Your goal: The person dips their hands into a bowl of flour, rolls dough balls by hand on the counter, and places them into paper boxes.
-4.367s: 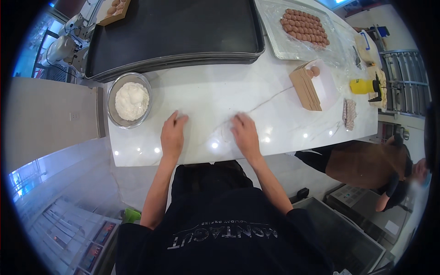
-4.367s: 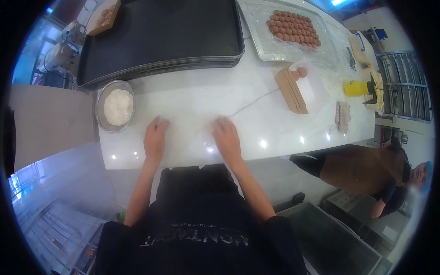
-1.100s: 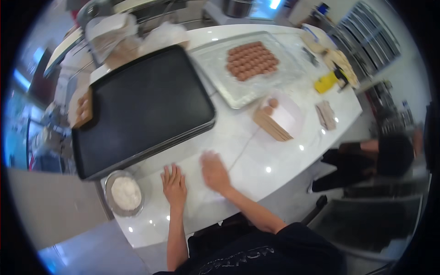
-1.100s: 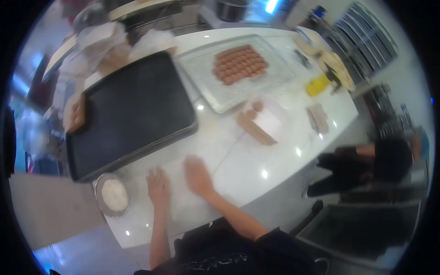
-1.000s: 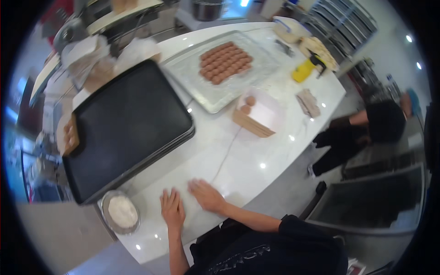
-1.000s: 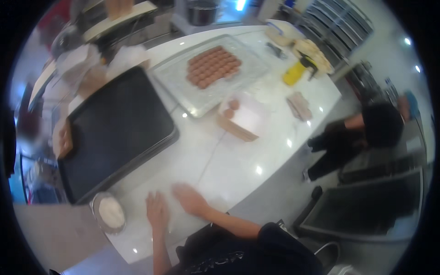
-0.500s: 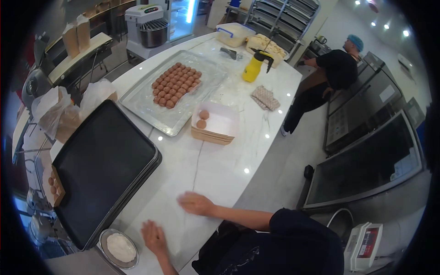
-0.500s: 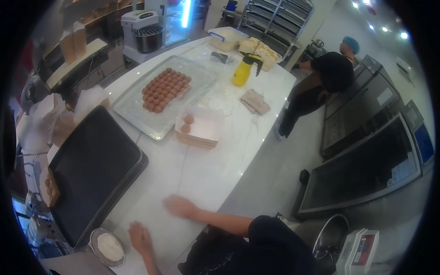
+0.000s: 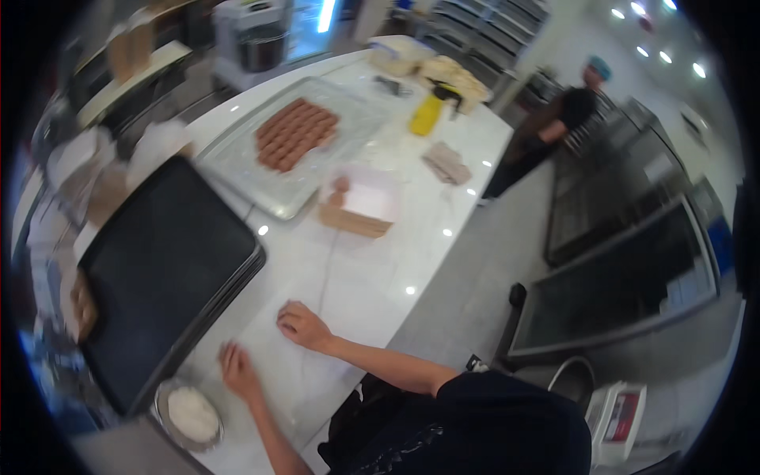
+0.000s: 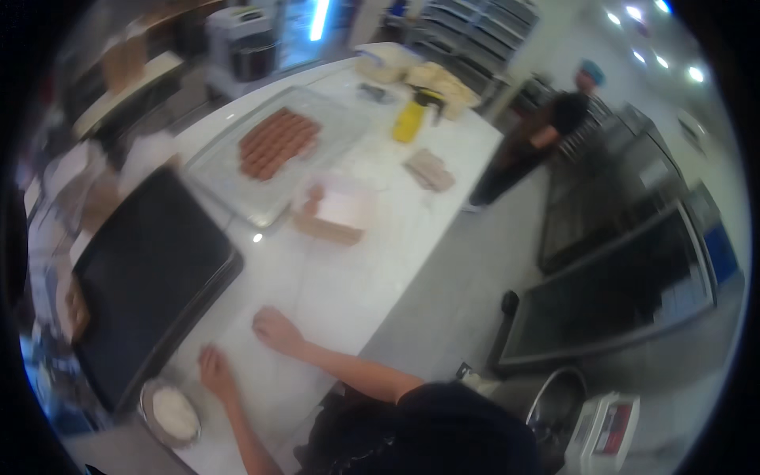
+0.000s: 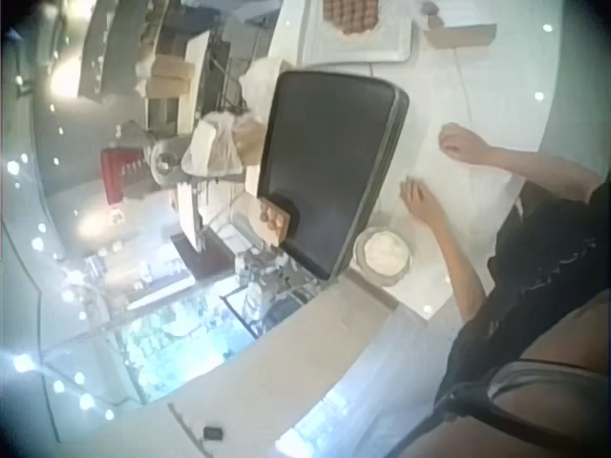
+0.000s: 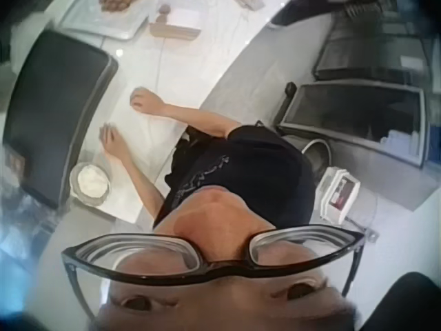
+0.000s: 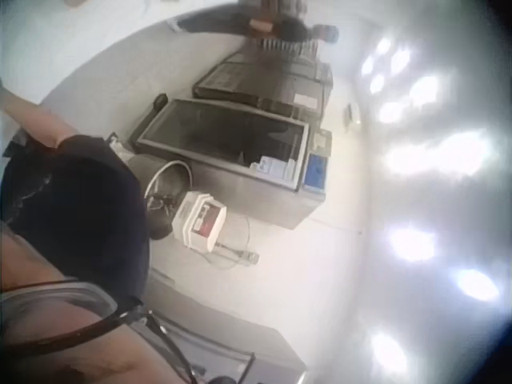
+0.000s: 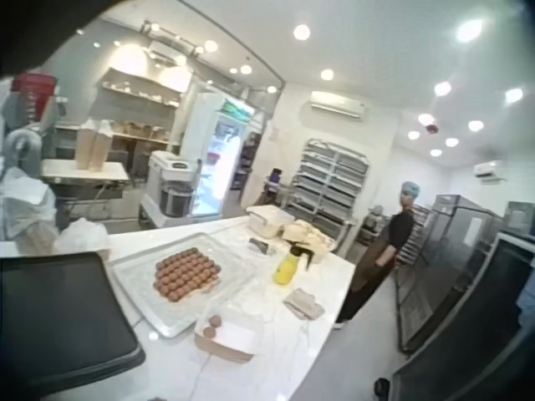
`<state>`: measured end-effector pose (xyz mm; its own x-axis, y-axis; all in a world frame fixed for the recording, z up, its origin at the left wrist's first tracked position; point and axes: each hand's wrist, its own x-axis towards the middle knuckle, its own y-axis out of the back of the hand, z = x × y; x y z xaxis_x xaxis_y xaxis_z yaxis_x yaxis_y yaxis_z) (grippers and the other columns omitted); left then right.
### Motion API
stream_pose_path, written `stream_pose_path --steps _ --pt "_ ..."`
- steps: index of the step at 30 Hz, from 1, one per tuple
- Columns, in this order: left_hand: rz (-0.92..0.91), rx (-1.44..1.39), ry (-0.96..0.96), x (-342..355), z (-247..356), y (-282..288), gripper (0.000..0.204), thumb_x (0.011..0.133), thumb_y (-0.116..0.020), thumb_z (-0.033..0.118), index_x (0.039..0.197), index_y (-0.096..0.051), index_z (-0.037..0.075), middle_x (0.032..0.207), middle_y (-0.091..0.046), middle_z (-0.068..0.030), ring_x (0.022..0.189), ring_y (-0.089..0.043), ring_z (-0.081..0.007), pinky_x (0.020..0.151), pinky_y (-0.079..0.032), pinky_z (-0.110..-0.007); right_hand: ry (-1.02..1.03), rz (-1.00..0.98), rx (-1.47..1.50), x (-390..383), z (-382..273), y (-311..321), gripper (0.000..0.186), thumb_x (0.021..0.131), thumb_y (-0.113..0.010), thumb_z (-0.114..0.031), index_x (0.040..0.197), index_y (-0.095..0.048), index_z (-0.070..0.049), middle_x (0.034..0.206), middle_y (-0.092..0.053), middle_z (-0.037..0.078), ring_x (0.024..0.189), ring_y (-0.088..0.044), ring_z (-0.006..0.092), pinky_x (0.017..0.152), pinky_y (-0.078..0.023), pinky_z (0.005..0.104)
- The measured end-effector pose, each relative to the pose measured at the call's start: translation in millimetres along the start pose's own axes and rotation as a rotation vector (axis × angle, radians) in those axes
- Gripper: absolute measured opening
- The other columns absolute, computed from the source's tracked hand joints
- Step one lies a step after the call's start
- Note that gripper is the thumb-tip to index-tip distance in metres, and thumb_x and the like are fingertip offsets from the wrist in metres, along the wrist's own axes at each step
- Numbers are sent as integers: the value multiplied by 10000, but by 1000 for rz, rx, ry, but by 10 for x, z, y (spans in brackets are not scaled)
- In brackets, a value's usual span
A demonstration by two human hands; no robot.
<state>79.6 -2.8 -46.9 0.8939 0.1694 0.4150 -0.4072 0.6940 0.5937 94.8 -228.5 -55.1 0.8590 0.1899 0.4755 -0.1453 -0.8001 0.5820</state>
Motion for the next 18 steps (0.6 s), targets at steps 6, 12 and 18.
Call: stream_pose_path --steps 6,12,18 --pt "-178 -192 -169 -597 377 43 92 811 -760 127 793 -705 55 883 -677 -98 901 -640 -318 826 -517 -404 64 -79 113 -571 -121 210 117 743 -781 -52 803 -680 -57 906 -672 97 942 -640 302 1010 -478 460" --pt "124 -32 -3 23 120 28 97 766 -781 91 781 -695 47 884 -688 -70 894 -639 -283 812 -522 -391 0 60 -74 130 -121 15 114 734 -758 -24 801 -671 -58 887 -665 76 905 -632 304 1000 -484 447" --pt "-96 -180 -49 -665 407 15 102 740 -781 99 771 -692 61 899 -694 -63 910 -632 -284 829 -495 -401 76 -114 91 -429 -366 259 111 740 -755 -26 783 -662 -67 892 -667 96 872 -628 304 968 -499 446"
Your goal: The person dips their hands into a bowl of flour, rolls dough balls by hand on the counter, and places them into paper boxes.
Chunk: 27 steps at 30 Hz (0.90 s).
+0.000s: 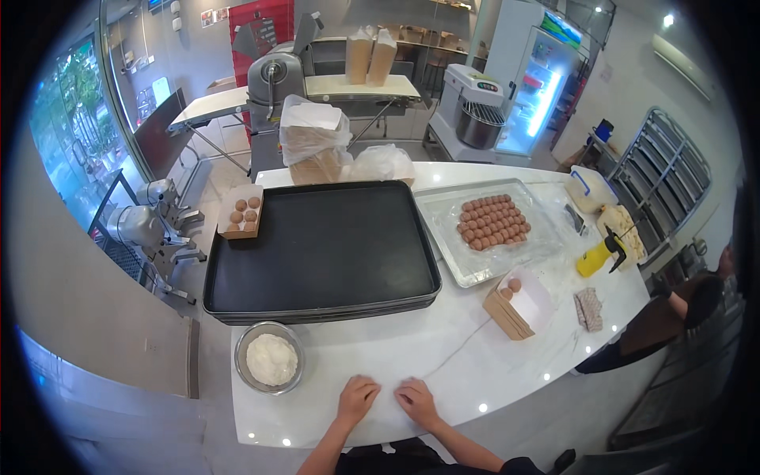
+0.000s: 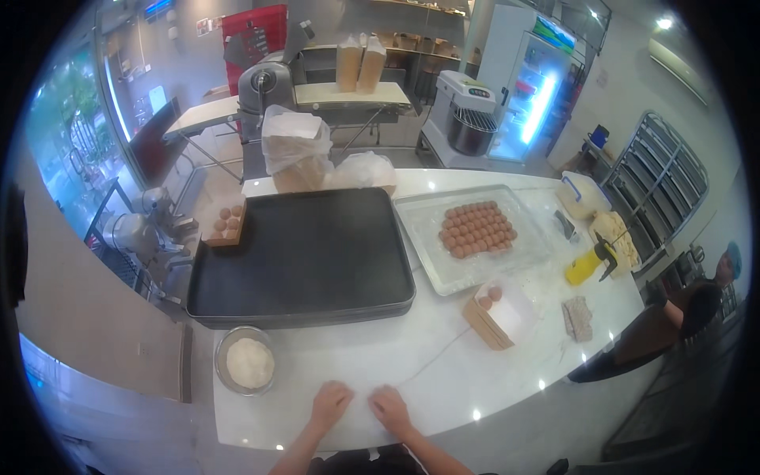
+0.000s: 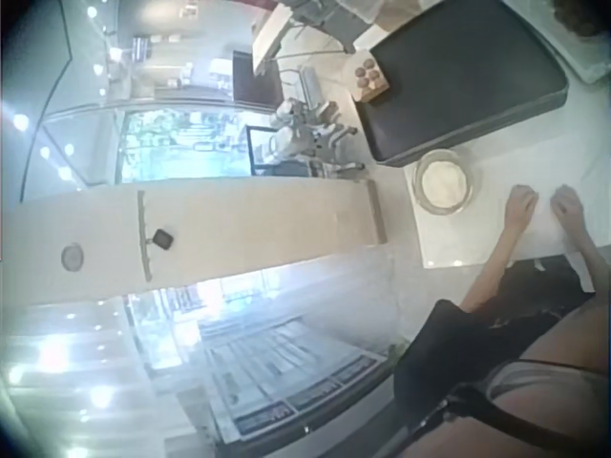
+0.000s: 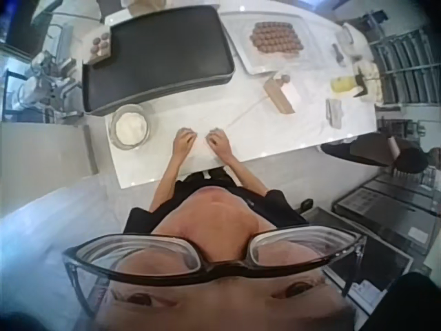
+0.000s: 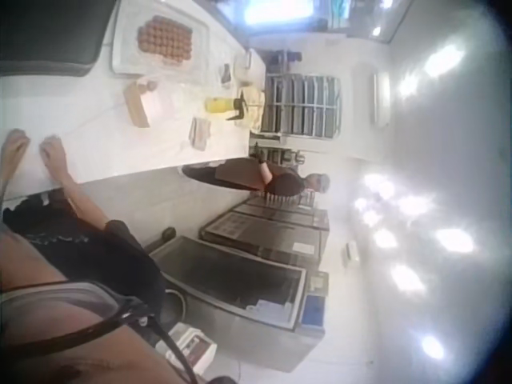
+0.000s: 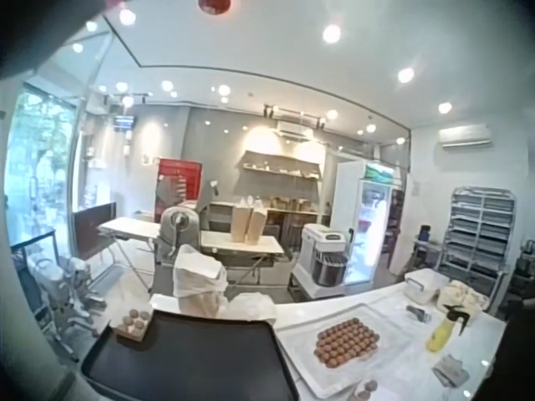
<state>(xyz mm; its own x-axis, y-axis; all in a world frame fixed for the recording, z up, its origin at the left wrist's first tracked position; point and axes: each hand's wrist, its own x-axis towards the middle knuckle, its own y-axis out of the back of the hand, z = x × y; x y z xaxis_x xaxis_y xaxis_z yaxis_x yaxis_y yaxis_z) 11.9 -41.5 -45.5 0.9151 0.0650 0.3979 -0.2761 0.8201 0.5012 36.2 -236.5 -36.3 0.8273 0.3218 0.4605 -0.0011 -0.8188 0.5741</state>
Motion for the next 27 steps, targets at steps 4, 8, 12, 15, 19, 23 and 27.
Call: stream_pose_path --steps 4,8,12,15,19,23,27 --pt "-37 98 -20 133 -141 236 109 749 -791 109 786 -696 71 898 -690 -60 943 -625 -281 852 -500 -386 -157 128 -261 177 280 302 136 734 -730 1 776 -608 -41 846 -604 110 852 -569 316 731 -458 426" --pt "105 159 120 288 -29 -102 139 732 -813 114 798 -697 72 872 -657 -78 935 -600 -291 816 -496 -398 -131 224 -234 317 174 -65 161 724 -743 -22 812 -610 -45 874 -595 113 885 -558 305 767 -461 417" --pt "109 85 32 56 33 -96 341 691 -851 137 976 -685 51 911 -617 -107 897 -567 -296 795 -487 -395 -213 138 -158 71 50 72 288 696 -786 -89 913 -603 -41 884 -596 109 879 -565 305 797 -465 415" --pt "32 91 206 227 130 195 639 661 -869 121 1217 -572 21 962 -598 -113 902 -559 -295 790 -495 -362 -202 46 -216 1 341 327 479 673 -828 -170 1078 -616 -29 1007 -634 149 922 -597 328 857 -470 438" --pt "-5 72 293 268 98 506 706 700 -845 59 1332 -529 48 1298 -561 -140 1181 -578 -283 970 -506 -388 -352 -52 -163 93 265 650 771 678 -878 -197 1333 -513 -18 1293 -599 171 1198 -581 335 1027 -459 407" --pt "-14 -212 509 114 198 429 734 731 -837 52 1377 -491 22 1382 -497 -168 1195 -571 -258 1039 -492 -372 -530 -21 25 0 146 690 724 704 -837 -136 1336 -508 -11 1293 -595 185 1225 -563 324 1033 -451 406" --pt "81 -190 500 -15 203 265 729 735 -835 56 1376 -489 11 1349 -525 -179 1188 -575 -259 1023 -498 -370 -506 -14 -24 -122 64 617 724 708 -836 -144 1340 -506 -19 1293 -598 174 1205 -563 330 1018 -455 414"
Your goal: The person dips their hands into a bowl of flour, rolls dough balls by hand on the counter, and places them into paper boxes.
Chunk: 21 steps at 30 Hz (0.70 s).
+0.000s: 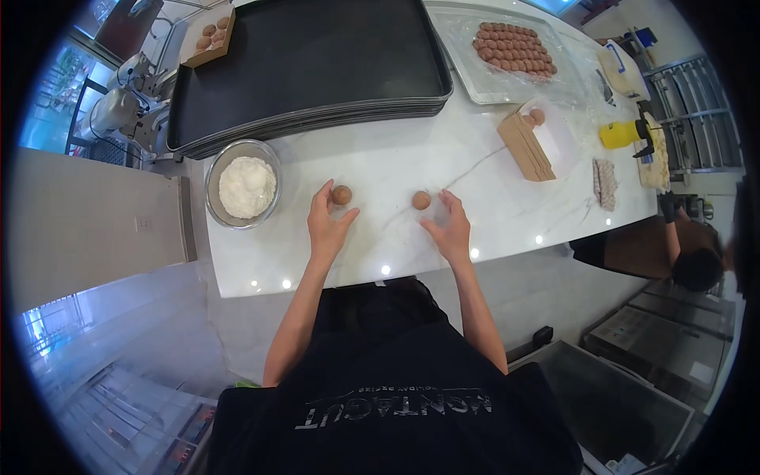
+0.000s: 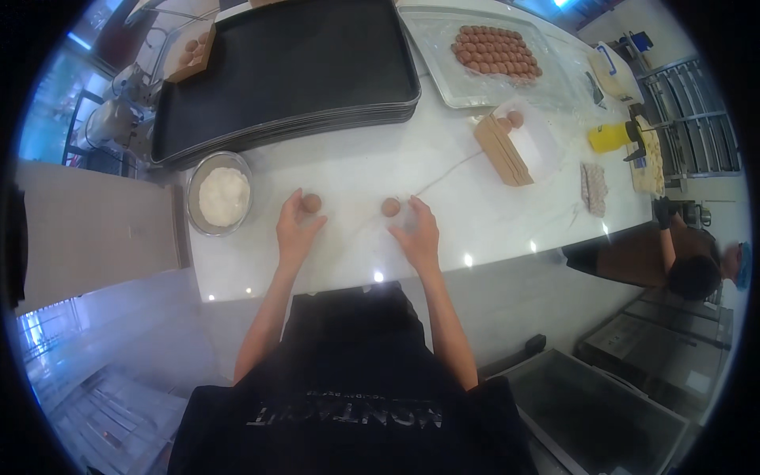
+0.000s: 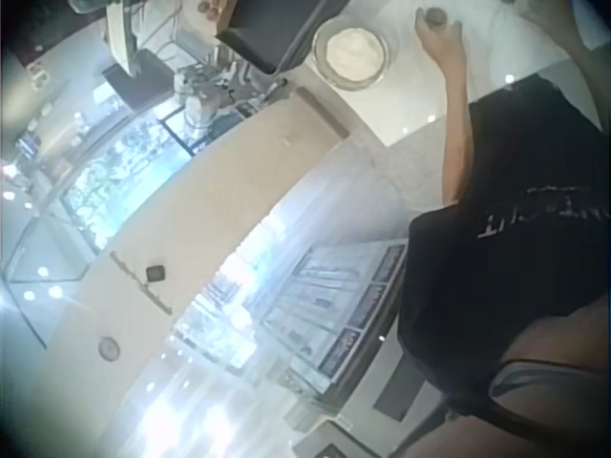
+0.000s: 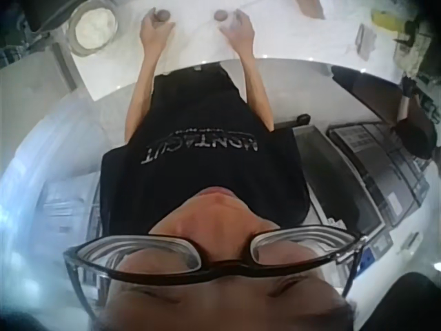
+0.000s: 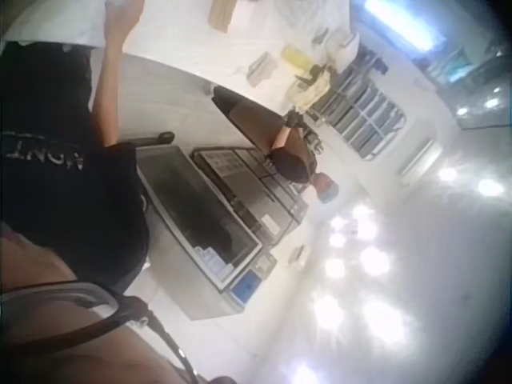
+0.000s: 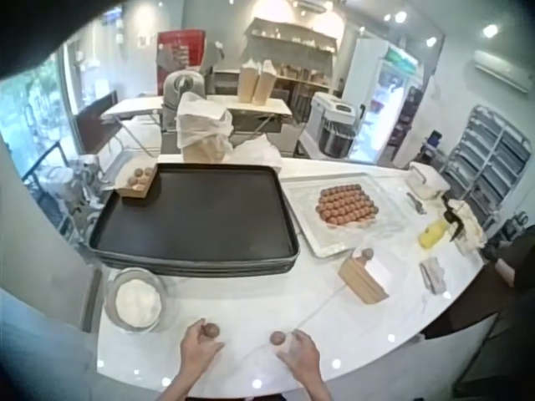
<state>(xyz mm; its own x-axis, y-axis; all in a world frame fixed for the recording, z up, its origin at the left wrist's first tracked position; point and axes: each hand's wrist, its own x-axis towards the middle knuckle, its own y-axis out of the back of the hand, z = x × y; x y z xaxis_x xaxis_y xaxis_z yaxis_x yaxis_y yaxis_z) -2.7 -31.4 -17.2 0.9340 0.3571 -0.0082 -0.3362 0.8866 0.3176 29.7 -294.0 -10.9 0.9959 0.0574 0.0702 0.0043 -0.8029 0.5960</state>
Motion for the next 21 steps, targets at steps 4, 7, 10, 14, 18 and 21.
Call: stream_pose_path --steps 4,7,10,14,18,21 --pt "8 109 -3 -20 46 -74 700 732 -823 48 1357 -508 21 1318 -579 -161 1199 -590 -278 1002 -505 -369 -8 -35 -107 -27 -81 -8 759 711 -845 -128 1367 -478 -24 1307 -614 150 1208 -571 302 1022 -450 395" --pt "-21 241 -59 -49 87 -116 678 725 -817 48 1337 -525 38 1284 -592 -147 1173 -579 -296 960 -506 -376 -4 -40 -123 -26 -111 -25 746 712 -840 -132 1358 -483 -20 1299 -618 146 1201 -564 306 1013 -450 397" --pt "-126 327 -90 -100 154 -150 661 726 -815 59 1326 -538 69 1283 -587 -128 1161 -558 -307 940 -504 -382 21 -27 -119 -33 -106 -45 730 721 -828 -136 1359 -487 -34 1294 -611 140 1194 -544 325 1010 -440 417" --pt "-183 354 -247 -93 172 -87 644 735 -813 94 1324 -552 111 1346 -562 -111 1183 -547 -304 953 -501 -381 62 29 -97 -20 -109 -99 716 733 -811 -134 1365 -486 -42 1288 -604 139 1202 -520 343 1013 -427 432" --pt "-164 360 -286 21 192 94 634 730 -820 114 1313 -571 114 1391 -538 -111 1225 -528 -312 961 -500 -379 69 44 -95 32 -215 -108 676 743 -791 -136 1348 -505 -40 1276 -610 138 1199 -531 341 1020 -421 435" --pt "-123 374 -388 128 125 252 591 749 -819 128 1294 -593 97 1382 -553 -121 1222 -545 -309 949 -506 -382 308 51 -261 137 -465 -265 582 761 -785 -132 1285 -554 -26 1269 -611 162 1170 -563 347 975 -444 444"
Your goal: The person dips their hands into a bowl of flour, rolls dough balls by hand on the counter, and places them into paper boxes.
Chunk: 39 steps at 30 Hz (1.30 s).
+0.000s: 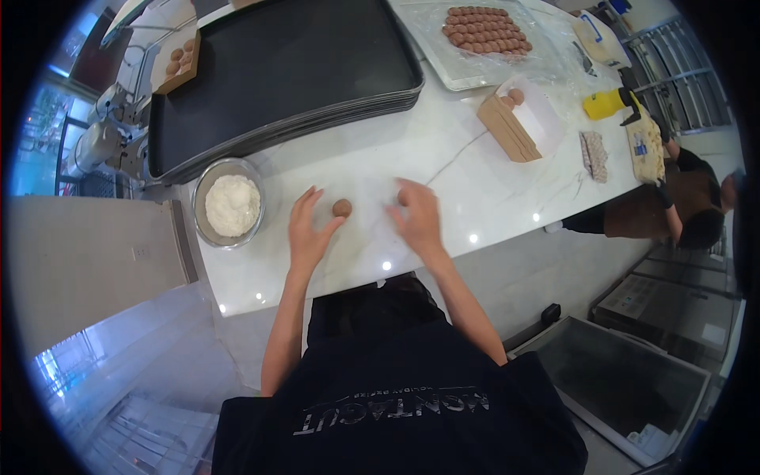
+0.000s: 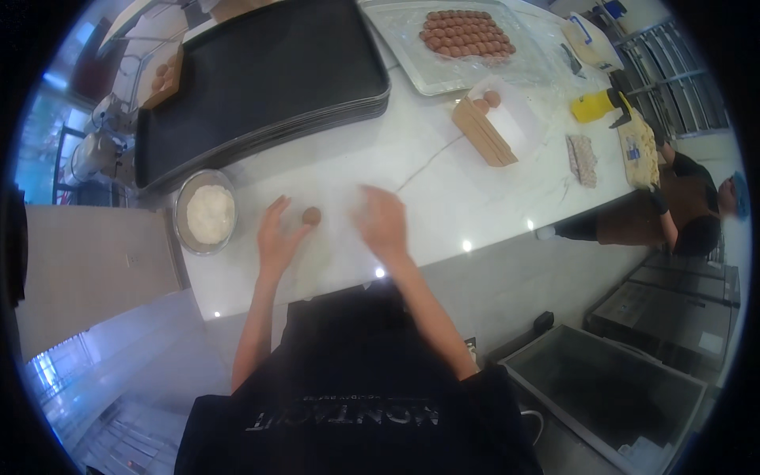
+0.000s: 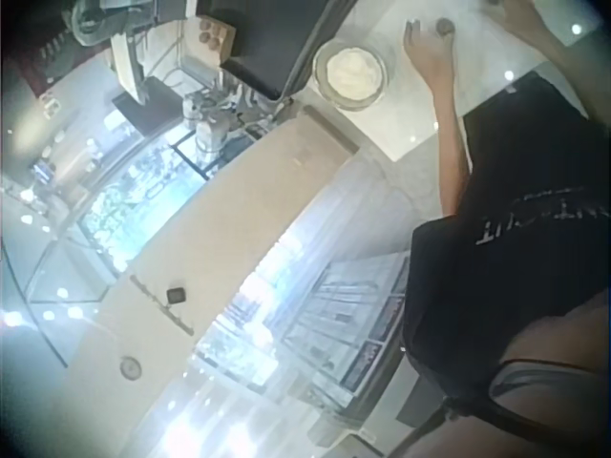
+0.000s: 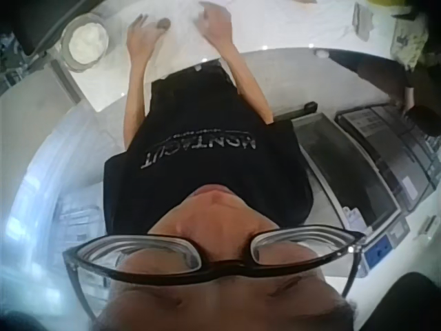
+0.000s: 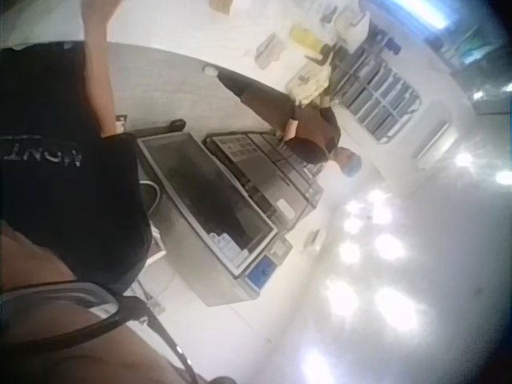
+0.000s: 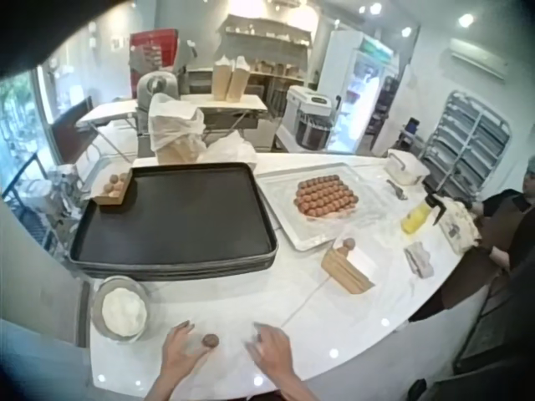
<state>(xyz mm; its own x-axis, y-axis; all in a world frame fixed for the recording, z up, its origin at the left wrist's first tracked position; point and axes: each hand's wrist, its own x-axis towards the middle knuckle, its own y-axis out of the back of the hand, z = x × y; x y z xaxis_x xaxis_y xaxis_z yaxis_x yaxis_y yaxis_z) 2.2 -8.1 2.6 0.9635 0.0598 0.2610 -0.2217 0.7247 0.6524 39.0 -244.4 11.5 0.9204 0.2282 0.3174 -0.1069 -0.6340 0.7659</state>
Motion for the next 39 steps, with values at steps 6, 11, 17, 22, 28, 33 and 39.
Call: stream_pose_path --steps 6,11,17,22,28,33,39 --pt "177 -264 393 -372 -176 203 320 859 -692 58 1172 -650 5 1163 -662 -154 1071 -637 -302 910 -505 -386 331 -69 32 344 -516 -1061 452 864 -653 -233 1271 -594 -45 1371 -560 132 1300 -488 330 1095 -358 506" --pt "104 201 123 -1088 -505 441 356 817 -689 65 1170 -661 27 1259 -620 -169 1175 -560 -367 1012 -425 -462 406 -119 -95 215 -305 -1101 503 860 -632 -257 1307 -581 -34 1427 -528 144 1366 -431 353 1168 -271 516" --pt "70 395 28 -1161 -543 457 386 885 -643 244 1216 -645 45 1381 -559 -181 1274 -492 -420 1060 -370 -521 220 -8 -4 489 -546 -1494 456 833 -653 -184 1257 -612 -22 1343 -591 135 1322 -484 333 1149 -353 448" --pt "73 438 23 -1189 -611 503 408 937 -592 335 1204 -651 32 1393 -557 -164 1277 -493 -411 1062 -370 -519 475 -59 161 -36 -230 -1184 295 832 -657 -123 1122 -700 -86 1273 -647 85 1260 -555 247 1107 -419 415" --pt "79 437 8 -1139 -562 430 397 945 -593 335 1205 -653 40 1388 -564 -153 1289 -489 -399 1067 -372 -513 341 85 46 571 -353 -1639 221 828 -641 -120 1019 -704 -28 1177 -671 93 1213 -567 276 1124 -391 443" --pt "83 457 39 -1252 -638 469 390 949 -591 328 1212 -649 46 1387 -566 -147 1289 -492 -396 1069 -373 -512 442 -42 478 -148 -414 -1415 104 783 -675 -95 870 -666 -38 958 -647 74 946 -593 273 930 -476 385" --pt "73 475 26 -1166 -589 499 376 910 -634 275 1212 -649 52 1386 -562 -159 1275 -502 -397 1063 -379 -513 211 152 311 642 -496 -1554 126 696 -729 -53 761 -621 -56 852 -596 57 874 -565 259 856 -493 392"
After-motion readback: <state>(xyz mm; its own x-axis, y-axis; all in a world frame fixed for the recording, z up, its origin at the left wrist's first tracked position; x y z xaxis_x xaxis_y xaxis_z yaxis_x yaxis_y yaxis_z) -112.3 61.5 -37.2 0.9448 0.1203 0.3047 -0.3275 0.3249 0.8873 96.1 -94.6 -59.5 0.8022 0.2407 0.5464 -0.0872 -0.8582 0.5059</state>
